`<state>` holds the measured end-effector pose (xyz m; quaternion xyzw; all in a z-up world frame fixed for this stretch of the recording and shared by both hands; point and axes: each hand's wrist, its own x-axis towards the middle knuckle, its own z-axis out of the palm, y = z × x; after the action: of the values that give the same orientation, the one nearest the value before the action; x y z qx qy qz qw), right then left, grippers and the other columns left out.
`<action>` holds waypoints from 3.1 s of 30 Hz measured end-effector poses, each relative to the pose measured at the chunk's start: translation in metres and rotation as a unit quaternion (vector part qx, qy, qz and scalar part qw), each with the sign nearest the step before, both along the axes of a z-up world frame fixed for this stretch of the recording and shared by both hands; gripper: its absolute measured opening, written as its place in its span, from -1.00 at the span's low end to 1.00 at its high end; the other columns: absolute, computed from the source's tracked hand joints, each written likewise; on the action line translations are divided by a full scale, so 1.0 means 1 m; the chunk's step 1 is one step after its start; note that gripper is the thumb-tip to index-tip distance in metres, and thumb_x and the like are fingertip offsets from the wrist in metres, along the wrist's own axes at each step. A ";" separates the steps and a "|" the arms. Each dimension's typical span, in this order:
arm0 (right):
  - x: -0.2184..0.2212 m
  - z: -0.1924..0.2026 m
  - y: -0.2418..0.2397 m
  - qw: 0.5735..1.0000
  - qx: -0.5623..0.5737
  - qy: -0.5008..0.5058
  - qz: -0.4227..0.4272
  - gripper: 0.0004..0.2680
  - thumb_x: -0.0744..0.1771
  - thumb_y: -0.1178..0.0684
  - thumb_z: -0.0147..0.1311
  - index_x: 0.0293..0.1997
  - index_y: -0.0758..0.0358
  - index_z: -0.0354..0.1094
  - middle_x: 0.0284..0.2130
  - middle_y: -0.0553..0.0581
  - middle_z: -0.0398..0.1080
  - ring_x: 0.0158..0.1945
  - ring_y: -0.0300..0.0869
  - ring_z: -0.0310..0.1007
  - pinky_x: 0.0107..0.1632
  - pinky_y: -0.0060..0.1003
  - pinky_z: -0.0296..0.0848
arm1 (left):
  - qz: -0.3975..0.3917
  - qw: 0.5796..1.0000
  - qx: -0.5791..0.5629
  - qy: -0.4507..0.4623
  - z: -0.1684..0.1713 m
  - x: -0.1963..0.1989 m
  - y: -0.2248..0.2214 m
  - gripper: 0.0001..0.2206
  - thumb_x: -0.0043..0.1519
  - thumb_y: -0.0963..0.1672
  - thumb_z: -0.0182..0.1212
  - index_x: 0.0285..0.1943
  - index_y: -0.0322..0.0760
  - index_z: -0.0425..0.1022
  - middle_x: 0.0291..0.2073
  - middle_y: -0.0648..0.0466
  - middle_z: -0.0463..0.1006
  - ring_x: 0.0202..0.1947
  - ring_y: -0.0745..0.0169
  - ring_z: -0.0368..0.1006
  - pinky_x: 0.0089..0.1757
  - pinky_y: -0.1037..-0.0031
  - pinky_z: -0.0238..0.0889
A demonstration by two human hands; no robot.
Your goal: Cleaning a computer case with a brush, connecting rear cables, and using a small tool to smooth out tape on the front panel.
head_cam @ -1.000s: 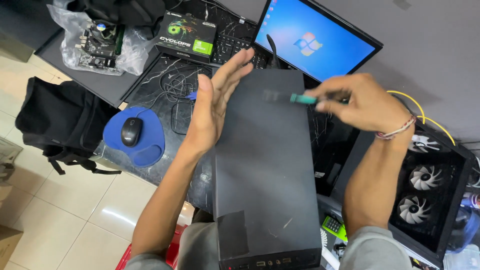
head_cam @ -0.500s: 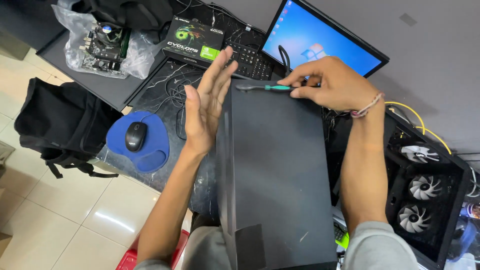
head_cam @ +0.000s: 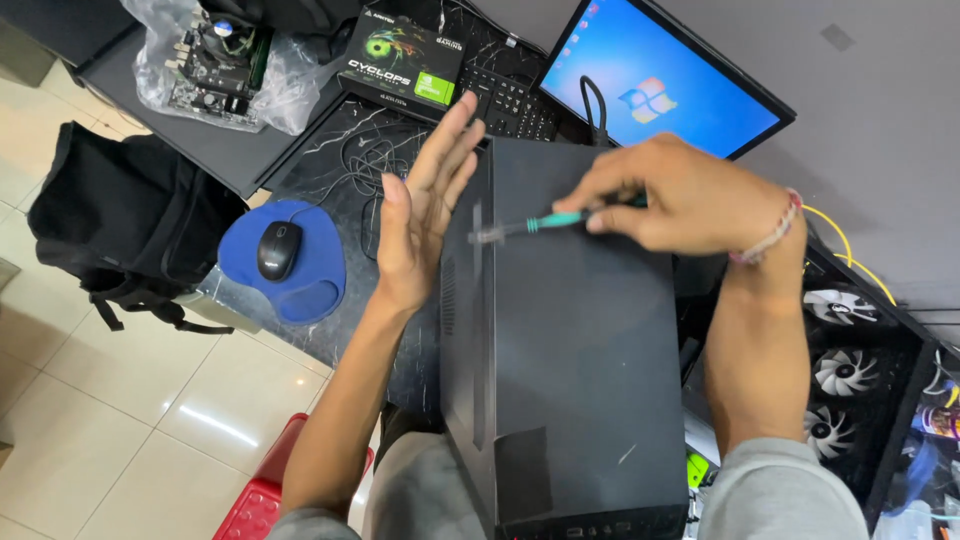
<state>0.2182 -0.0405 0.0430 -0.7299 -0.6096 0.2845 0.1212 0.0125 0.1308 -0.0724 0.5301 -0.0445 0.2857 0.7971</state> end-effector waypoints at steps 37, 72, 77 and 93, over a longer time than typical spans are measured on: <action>-0.165 0.026 -0.115 0.947 0.025 -0.312 0.078 -0.67 0.35 0.12 0.02 0.22 -0.16 0.53 -0.30 -0.14 0.40 -0.61 0.00 0.43 -0.71 -0.05 0.36 | -0.037 0.998 0.057 -0.005 0.010 -0.148 -0.119 -0.08 0.46 0.41 -0.35 0.72 -0.26 -0.01 0.73 -0.20 0.00 0.74 -0.19 0.04 0.63 0.02 -0.04; -0.158 0.016 -0.117 0.994 0.048 -0.094 -0.039 -0.87 0.40 0.02 0.10 0.00 0.10 0.52 -0.33 -0.03 0.49 -0.55 -0.20 0.35 -0.44 -0.27 0.30 | -0.005 0.999 0.023 0.043 -0.056 -0.139 -0.138 -0.39 0.57 -0.04 -0.05 0.75 -0.22 -0.21 0.76 -0.05 -0.36 0.78 0.07 -0.49 0.65 0.13 -0.55; -0.176 -0.029 -0.088 0.997 0.045 -0.026 -0.062 -0.83 0.39 -0.09 0.23 -0.16 0.07 0.31 -0.44 -0.07 0.39 -0.45 -0.22 0.34 -0.33 -0.25 0.32 | -0.029 0.998 0.020 0.042 -0.057 -0.140 -0.135 -0.37 0.58 -0.01 -0.05 0.76 -0.16 -0.26 0.76 -0.02 -0.44 0.78 0.09 -0.58 0.63 0.11 -0.64; -0.173 -0.036 -0.052 0.989 -0.093 -0.066 -0.094 -0.60 0.29 -0.25 0.42 -0.42 0.08 0.14 -0.61 -0.10 0.40 -0.49 -0.13 0.41 -0.28 -0.18 0.31 | -0.064 0.997 -0.015 0.038 -0.050 -0.141 -0.129 -0.28 0.52 -0.02 0.01 0.74 -0.25 -0.33 0.75 -0.02 -0.48 0.77 0.11 -0.59 0.63 0.14 -0.57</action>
<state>0.0449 -0.0923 0.0067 -0.8093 -0.5158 0.2784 0.0389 -0.1281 0.0017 -0.1227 0.5246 -0.0437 0.2149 0.8226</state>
